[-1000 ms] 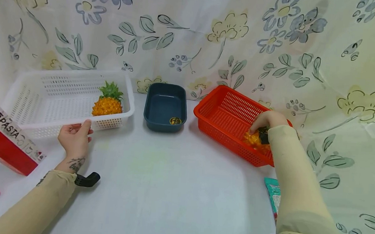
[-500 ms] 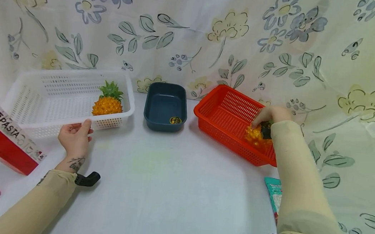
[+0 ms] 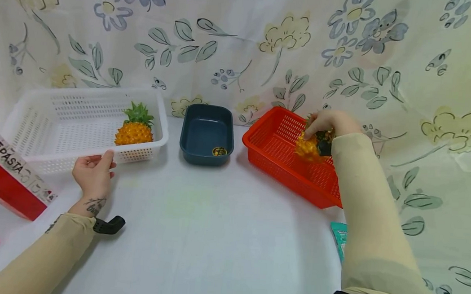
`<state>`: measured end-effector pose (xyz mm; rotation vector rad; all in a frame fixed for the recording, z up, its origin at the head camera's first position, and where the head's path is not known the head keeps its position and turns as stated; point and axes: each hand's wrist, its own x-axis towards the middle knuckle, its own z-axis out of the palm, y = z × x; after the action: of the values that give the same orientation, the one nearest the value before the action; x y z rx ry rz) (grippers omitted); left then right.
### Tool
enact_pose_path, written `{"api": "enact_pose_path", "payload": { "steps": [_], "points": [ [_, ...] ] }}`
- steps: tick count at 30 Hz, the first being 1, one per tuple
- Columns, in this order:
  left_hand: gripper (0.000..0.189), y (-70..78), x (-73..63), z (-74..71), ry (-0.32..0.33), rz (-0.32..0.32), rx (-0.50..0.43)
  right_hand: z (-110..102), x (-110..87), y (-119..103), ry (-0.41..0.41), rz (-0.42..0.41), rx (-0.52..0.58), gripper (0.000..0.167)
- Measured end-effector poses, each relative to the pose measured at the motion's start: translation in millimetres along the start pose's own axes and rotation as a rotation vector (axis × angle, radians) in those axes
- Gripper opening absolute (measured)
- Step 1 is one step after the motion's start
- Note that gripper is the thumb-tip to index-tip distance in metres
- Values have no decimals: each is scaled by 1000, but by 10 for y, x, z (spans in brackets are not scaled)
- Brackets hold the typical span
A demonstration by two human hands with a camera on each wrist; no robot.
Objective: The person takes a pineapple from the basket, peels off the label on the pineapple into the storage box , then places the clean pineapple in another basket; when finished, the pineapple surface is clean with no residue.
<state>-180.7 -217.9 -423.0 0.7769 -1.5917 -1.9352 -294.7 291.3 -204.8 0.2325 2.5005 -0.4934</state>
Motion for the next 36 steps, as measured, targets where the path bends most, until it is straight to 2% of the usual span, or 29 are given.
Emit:
{"api": "enact_pose_path", "payload": {
  "steps": [3, 5, 7, 13, 18, 27, 32, 36],
  "points": [
    [41, -155, 140, -41, -23, 36, 17, 0, -36, -200, 13, -73, -80, 63],
    [43, -207, 190, -57, -32, 48, 13, 20, -68, -343, 11, -101, -99, 65],
    [40, -164, 157, -54, -30, 37, 2, 54, -94, -489, 1, -138, -128, 66],
    [32, 116, -80, 1, -9, -41, -38, 244, -187, -909, -18, -258, -227, 62],
    [32, 153, -101, 8, -6, -63, -33, 468, -270, -1161, -28, -381, -324, 60],
    [32, 132, -90, 10, -1, -44, -30, 835, -418, -1399, -25, -587, -522, 54],
    [32, 130, -93, 6, 0, -44, -33, 1053, -469, -1440, -77, -659, -518, 56],
    [33, 135, -99, 4, 2, -53, -26, 1210, -510, -1444, -97, -725, -558, 56]
  ]
}}
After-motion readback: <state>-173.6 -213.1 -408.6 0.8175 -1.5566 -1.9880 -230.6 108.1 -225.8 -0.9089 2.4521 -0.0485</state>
